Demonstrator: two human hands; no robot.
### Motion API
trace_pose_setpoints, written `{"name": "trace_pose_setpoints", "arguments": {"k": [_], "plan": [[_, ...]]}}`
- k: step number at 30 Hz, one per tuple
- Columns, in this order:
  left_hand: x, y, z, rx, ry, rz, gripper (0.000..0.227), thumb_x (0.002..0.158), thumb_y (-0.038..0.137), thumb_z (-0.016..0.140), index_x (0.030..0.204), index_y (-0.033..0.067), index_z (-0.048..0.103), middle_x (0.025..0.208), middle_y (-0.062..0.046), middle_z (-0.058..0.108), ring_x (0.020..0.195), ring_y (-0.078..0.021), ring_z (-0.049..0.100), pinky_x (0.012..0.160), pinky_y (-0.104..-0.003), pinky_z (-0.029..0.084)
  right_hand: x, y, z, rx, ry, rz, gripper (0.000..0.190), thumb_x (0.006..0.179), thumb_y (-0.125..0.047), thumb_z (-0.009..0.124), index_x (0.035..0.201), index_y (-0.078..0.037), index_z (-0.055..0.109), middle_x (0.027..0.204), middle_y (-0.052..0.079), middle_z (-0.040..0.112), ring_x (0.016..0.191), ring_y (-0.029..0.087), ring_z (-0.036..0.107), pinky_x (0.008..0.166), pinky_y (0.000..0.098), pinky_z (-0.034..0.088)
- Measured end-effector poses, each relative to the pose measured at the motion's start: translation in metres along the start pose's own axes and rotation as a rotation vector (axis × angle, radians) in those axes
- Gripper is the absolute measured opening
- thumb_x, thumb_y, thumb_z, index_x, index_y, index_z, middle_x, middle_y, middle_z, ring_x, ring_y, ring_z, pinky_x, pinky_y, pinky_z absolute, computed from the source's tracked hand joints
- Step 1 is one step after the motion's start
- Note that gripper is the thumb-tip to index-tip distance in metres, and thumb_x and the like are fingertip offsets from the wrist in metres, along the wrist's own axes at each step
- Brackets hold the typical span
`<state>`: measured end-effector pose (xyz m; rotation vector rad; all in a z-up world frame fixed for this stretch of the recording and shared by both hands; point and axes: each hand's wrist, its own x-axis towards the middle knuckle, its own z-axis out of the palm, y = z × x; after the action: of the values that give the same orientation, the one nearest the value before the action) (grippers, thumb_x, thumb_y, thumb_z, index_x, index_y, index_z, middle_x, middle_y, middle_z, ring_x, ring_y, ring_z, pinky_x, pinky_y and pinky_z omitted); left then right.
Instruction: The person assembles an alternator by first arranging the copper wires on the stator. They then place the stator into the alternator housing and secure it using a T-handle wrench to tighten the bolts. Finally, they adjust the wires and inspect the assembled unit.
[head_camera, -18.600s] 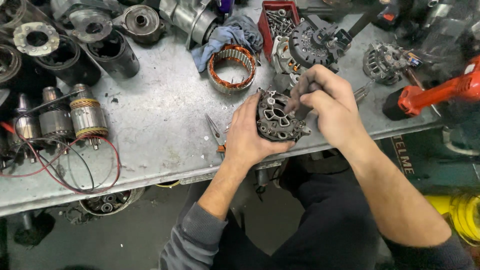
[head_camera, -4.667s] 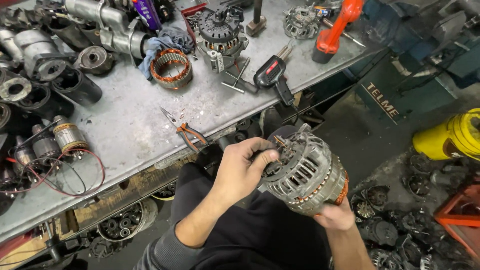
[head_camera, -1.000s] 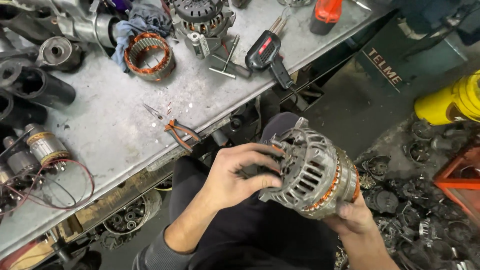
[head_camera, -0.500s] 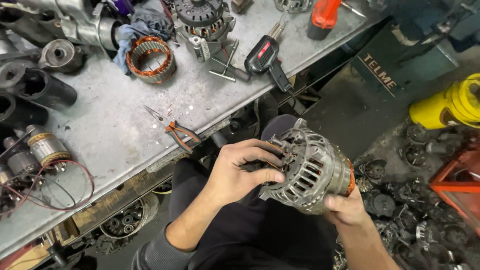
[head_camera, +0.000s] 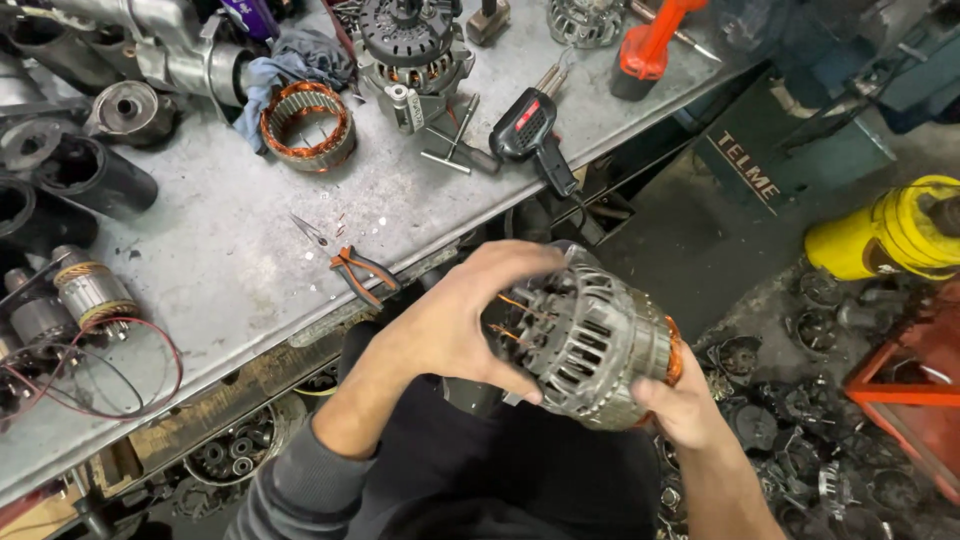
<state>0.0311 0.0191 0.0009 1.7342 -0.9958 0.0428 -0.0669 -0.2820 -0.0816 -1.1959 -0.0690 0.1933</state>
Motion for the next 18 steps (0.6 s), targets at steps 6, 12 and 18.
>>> {"name": "trace_pose_setpoints", "arguments": {"k": [6, 12, 18], "plan": [[0.021, 0.026, -0.019, 0.254, -0.221, 0.030, 0.103, 0.046, 0.048, 0.097, 0.134, 0.0073, 0.063, 0.135, -0.012, 0.066, 0.127, -0.0338, 0.062, 0.108, -0.044, 0.050, 0.000, 0.003, 0.005, -0.083, -0.044, 0.033, 0.092, 0.076, -0.037, 0.090, 0.145, 0.007, 0.050, 0.131, 0.020, 0.068, 0.120, 0.032, 0.066, 0.104, 0.0478, 0.054], [0.020, 0.035, -0.017, 0.379, -0.187, 0.024, 0.099, 0.042, 0.048, 0.095, 0.129, 0.0090, 0.068, 0.128, -0.010, 0.070, 0.117, -0.0329, 0.065, 0.098, -0.045, 0.050, 0.006, -0.002, 0.038, 0.388, -0.160, -0.038, 0.100, 0.074, -0.032, 0.094, 0.150, 0.005, 0.042, 0.142, 0.019, 0.060, 0.128, 0.033, 0.061, 0.108, 0.0516, 0.051], [0.007, 0.023, -0.004, 0.227, -0.113, -0.100, 0.087, 0.049, 0.051, 0.095, 0.121, 0.0090, 0.071, 0.118, -0.008, 0.073, 0.110, -0.0292, 0.071, 0.096, -0.039, 0.056, 0.003, 0.019, 0.011, 0.504, -0.154, -0.006, 0.094, 0.075, -0.027, 0.090, 0.150, 0.008, 0.045, 0.142, 0.025, 0.060, 0.128, 0.038, 0.062, 0.110, 0.0550, 0.050]]}}
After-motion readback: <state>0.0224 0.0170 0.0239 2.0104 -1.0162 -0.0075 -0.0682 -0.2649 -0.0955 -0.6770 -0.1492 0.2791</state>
